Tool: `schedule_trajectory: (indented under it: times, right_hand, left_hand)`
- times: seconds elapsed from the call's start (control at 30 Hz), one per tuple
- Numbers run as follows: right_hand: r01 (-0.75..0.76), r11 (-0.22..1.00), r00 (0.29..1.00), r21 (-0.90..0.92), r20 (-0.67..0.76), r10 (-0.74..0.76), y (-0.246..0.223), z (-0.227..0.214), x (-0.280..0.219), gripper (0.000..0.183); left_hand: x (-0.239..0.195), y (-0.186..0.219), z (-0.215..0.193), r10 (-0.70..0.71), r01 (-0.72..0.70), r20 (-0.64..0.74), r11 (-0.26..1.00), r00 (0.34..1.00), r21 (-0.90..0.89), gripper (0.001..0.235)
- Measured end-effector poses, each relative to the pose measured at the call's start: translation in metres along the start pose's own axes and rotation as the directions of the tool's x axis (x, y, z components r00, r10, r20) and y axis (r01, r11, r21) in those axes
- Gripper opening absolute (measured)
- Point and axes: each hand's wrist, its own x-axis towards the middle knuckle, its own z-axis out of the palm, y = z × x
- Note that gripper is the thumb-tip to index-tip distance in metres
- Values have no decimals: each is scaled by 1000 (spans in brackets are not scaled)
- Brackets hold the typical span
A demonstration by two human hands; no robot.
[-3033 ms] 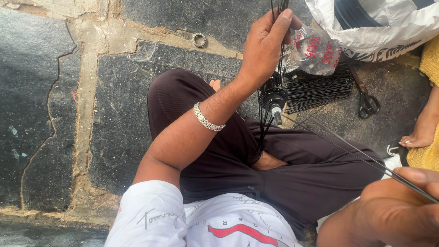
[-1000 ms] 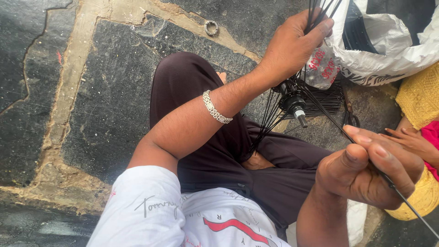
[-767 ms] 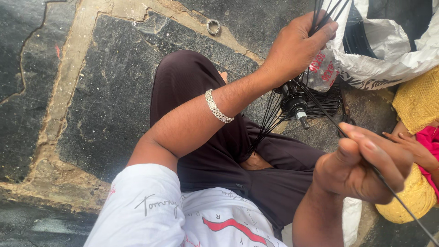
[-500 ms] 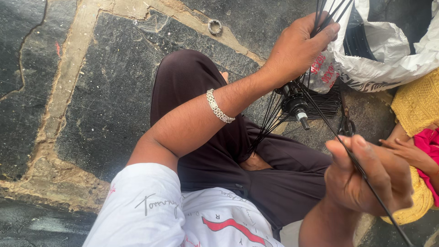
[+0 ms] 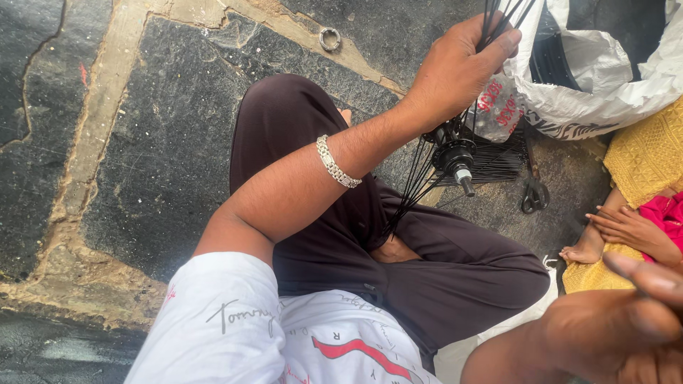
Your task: The person sits on a tiled floor and laces a bicycle wheel hub with black spokes. They pick up individual spokes from a pile, insert them into the hub, and bend the ends to secure them in place.
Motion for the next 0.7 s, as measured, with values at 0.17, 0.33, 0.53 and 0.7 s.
schedule_trajectory:
  times: [0.17,0.33,0.53,0.7]
  right_hand:
    - [-43,998,998,50,-50,45,-9,10,-6,23]
    - [-61,995,996,83,-57,65,-14,21,-3,26]
    - [-94,991,994,98,-49,99,-23,31,3,29]
    - [-141,970,984,197,-77,159,-31,46,2,27]
  left_hand:
    - [0,-1,3,30,-30,8,999,1000,-38,33]
    - [2,-2,1,13,-12,-8,999,1000,36,33]
    - [0,1,3,-15,17,-23,996,1000,88,34]
    - [-3,7,6,-65,65,1,997,998,-36,35]
